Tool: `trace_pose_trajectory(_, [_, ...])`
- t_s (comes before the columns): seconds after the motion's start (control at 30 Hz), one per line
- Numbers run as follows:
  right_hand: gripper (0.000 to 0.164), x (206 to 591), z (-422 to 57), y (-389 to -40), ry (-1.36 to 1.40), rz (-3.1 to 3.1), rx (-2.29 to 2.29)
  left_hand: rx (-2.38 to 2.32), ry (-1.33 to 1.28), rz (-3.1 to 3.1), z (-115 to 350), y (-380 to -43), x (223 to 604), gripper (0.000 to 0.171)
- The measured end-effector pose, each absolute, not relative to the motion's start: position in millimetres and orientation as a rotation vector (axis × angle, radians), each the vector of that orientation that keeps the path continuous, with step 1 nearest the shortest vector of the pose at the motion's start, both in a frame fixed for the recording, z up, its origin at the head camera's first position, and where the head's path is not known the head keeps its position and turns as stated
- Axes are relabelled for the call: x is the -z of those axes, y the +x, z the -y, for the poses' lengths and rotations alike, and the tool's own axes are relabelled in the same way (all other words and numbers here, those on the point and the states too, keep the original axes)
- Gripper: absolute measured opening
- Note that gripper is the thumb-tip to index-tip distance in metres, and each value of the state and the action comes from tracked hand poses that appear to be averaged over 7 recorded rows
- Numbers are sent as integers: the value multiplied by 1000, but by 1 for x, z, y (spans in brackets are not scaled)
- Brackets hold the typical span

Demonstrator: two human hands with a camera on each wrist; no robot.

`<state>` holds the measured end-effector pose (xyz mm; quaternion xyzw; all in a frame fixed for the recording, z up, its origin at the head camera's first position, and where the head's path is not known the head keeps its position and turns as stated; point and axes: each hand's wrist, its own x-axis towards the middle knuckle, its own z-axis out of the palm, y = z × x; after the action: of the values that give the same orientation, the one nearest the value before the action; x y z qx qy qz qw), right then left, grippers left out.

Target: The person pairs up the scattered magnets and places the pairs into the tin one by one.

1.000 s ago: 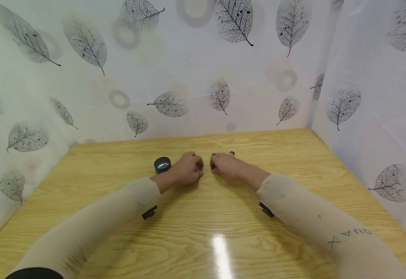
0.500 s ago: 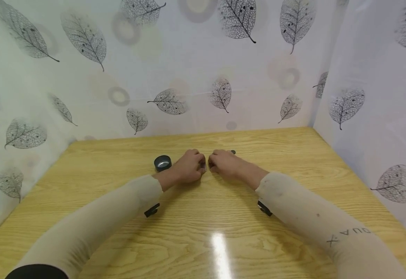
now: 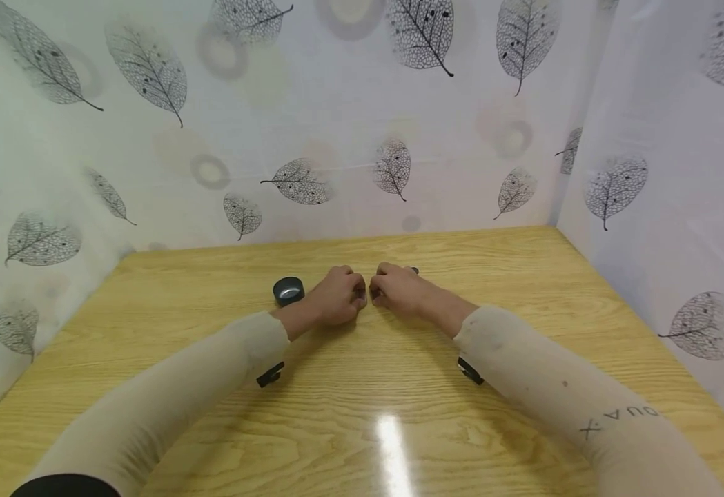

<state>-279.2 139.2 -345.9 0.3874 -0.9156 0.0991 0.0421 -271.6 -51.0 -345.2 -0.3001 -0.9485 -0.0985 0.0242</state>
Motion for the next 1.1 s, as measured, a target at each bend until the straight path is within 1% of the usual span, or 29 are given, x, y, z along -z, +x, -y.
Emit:
trace_pose_trajectory(0.33, [15,344,-138,-279,1144,2843,-310,316,-937,2933,50,-273,346,16])
trace_pose_trajectory(0.7, [16,348,-137,-282,1244,2800,-388,390,-919,2939,50,-274,345,17])
trace_pose_trajectory(0.87, [18,348,-136,-282,1244,2813,-403,477,-910,2935,50,-276,346,18])
trace_pose_trajectory(1.1, [19,346,-134,-283,1252,2818,-400,482,-937,2916,50,-278,346,20])
